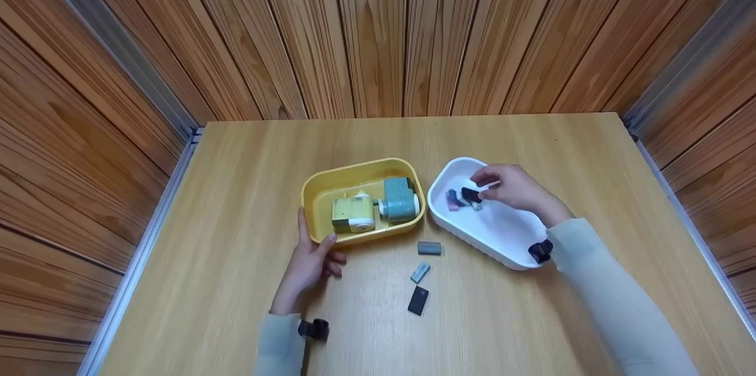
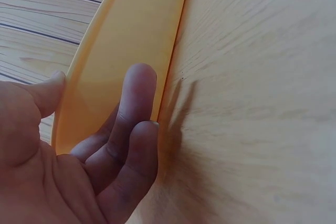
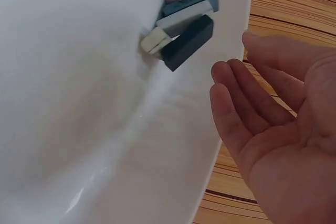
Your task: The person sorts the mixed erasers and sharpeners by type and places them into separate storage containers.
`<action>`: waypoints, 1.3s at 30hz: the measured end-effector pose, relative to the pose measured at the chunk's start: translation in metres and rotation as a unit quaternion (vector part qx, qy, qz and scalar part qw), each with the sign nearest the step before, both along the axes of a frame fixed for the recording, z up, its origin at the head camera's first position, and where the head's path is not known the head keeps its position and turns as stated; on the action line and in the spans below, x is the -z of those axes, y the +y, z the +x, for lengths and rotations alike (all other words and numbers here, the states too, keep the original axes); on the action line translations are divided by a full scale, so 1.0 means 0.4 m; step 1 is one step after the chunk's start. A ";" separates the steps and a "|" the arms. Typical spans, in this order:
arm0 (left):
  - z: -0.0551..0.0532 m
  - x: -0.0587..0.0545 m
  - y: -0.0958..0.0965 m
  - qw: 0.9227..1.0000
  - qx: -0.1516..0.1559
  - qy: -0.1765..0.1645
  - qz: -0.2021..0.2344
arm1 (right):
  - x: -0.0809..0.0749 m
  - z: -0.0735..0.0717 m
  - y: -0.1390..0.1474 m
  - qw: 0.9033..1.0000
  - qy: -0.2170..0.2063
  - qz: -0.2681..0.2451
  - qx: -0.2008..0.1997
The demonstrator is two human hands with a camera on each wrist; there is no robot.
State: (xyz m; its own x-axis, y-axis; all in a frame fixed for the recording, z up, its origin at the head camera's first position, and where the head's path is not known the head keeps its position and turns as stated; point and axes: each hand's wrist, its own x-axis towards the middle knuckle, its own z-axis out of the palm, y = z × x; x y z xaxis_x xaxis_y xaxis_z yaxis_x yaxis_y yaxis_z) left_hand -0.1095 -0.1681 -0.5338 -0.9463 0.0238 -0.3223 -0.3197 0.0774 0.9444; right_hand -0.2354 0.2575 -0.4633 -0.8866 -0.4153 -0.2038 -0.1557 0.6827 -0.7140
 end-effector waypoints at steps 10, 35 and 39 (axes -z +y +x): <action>0.001 -0.002 -0.004 1.000 0.010 0.003 0.007 | -0.058 0.041 -0.023 1.000 0.015 -0.015 -0.023; 0.004 0.003 -0.001 1.000 0.000 0.007 0.007 | -0.039 0.227 -0.173 0.987 0.068 -0.049 -0.138; 0.005 -0.002 -0.002 1.000 0.003 -0.003 0.002 | -0.015 0.247 -0.194 0.986 0.041 -0.057 -0.149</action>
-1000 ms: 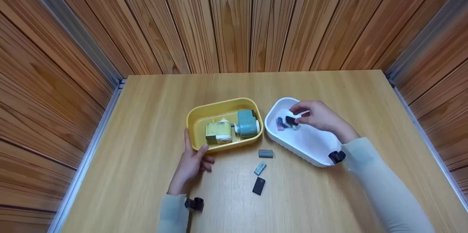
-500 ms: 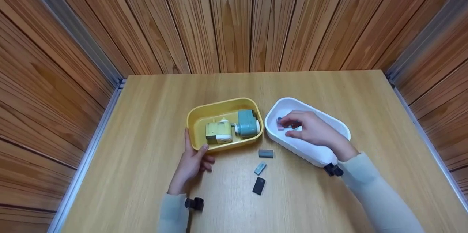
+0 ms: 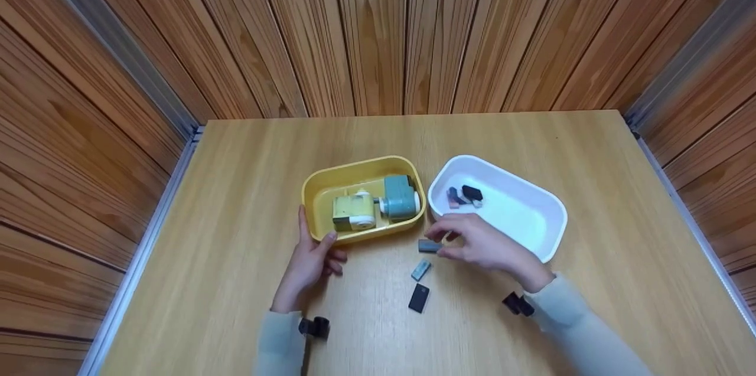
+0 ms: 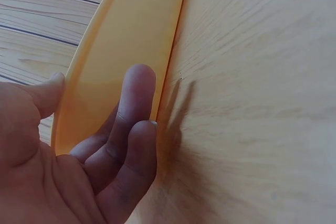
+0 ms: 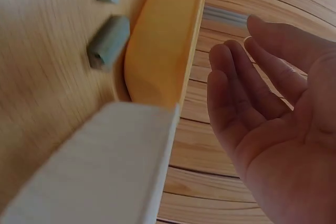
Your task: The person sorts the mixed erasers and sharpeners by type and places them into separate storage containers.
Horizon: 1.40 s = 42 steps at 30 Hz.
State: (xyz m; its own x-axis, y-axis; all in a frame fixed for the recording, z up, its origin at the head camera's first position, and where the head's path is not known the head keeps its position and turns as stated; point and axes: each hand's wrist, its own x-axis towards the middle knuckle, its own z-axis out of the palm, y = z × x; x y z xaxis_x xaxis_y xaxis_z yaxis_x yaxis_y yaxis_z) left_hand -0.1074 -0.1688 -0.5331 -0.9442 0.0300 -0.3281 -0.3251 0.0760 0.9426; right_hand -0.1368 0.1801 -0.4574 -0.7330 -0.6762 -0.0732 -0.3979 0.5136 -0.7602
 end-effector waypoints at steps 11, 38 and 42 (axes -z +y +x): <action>-0.002 -0.002 0.000 1.000 0.003 -0.009 -0.007 | 0.081 0.042 -0.041 0.996 -0.028 0.031 -0.075; -0.009 -0.007 -0.004 1.000 0.012 -0.021 0.007 | 0.153 0.072 -0.062 0.986 0.021 0.093 -0.140; -0.005 -0.010 -0.002 1.000 0.012 -0.017 0.010 | 0.156 0.074 -0.064 0.985 0.030 0.095 -0.140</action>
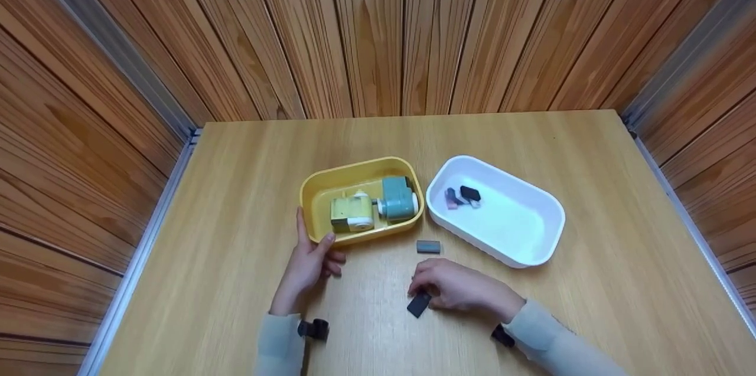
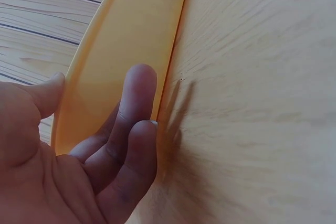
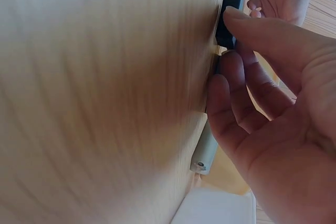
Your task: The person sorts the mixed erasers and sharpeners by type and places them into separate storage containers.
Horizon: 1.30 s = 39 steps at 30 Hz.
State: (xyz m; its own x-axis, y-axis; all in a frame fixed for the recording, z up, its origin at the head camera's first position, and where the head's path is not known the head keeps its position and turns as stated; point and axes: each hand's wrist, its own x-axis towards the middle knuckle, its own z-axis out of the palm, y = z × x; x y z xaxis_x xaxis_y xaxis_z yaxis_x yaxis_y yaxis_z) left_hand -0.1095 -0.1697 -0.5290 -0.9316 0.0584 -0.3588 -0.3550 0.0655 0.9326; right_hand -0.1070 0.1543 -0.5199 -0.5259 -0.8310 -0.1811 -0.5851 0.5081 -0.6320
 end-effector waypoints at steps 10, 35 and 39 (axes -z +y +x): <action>0.004 0.011 0.003 1.000 -0.012 0.021 -0.013 | -0.001 0.006 -0.005 1.000 0.008 0.005 0.005; 0.003 0.012 0.002 1.000 -0.007 0.016 -0.015 | -0.002 0.010 -0.006 1.000 0.015 0.022 0.010; 0.004 0.013 0.003 0.999 -0.007 0.027 -0.018 | -0.003 0.011 -0.006 1.000 0.025 0.007 0.009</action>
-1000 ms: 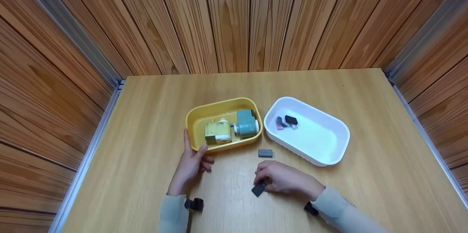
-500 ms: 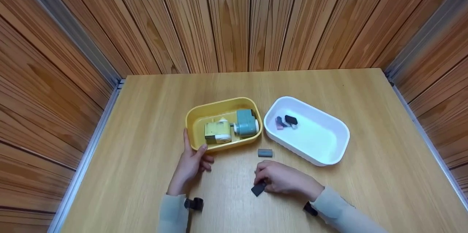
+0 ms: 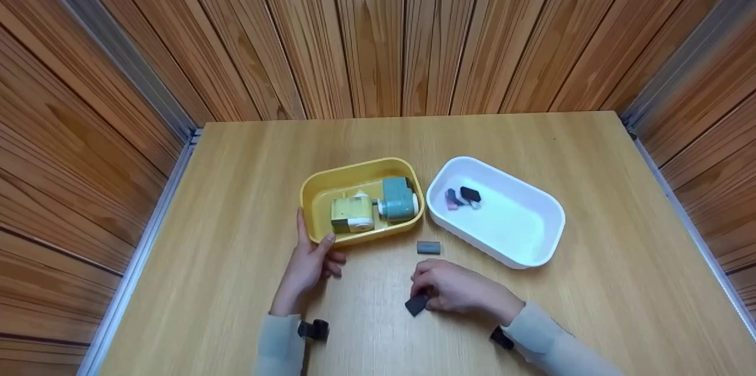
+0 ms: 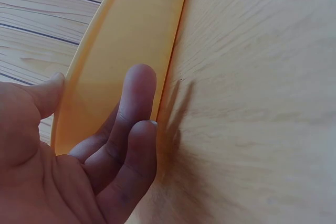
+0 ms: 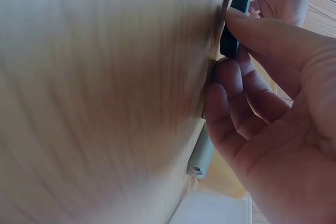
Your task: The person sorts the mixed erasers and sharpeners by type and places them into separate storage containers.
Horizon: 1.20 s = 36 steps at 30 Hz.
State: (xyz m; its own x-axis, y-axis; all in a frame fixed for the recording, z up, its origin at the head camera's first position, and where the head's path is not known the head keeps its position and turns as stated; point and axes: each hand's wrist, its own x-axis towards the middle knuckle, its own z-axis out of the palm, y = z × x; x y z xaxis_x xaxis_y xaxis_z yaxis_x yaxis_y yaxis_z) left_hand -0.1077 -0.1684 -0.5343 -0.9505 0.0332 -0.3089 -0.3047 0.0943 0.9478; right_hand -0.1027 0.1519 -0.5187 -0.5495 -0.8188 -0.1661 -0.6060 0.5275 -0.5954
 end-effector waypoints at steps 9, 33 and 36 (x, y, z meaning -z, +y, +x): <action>0.002 -0.002 -0.002 1.000 -0.001 0.003 0.001 | -0.009 -0.009 0.007 1.000 0.011 -0.014 0.009; -0.001 0.003 -0.002 1.000 -0.001 -0.004 0.001 | -0.102 -0.051 0.045 0.996 0.017 -0.022 0.081; -0.001 0.003 -0.002 1.000 -0.002 -0.007 -0.002 | -0.116 -0.057 0.052 0.995 0.011 -0.037 0.091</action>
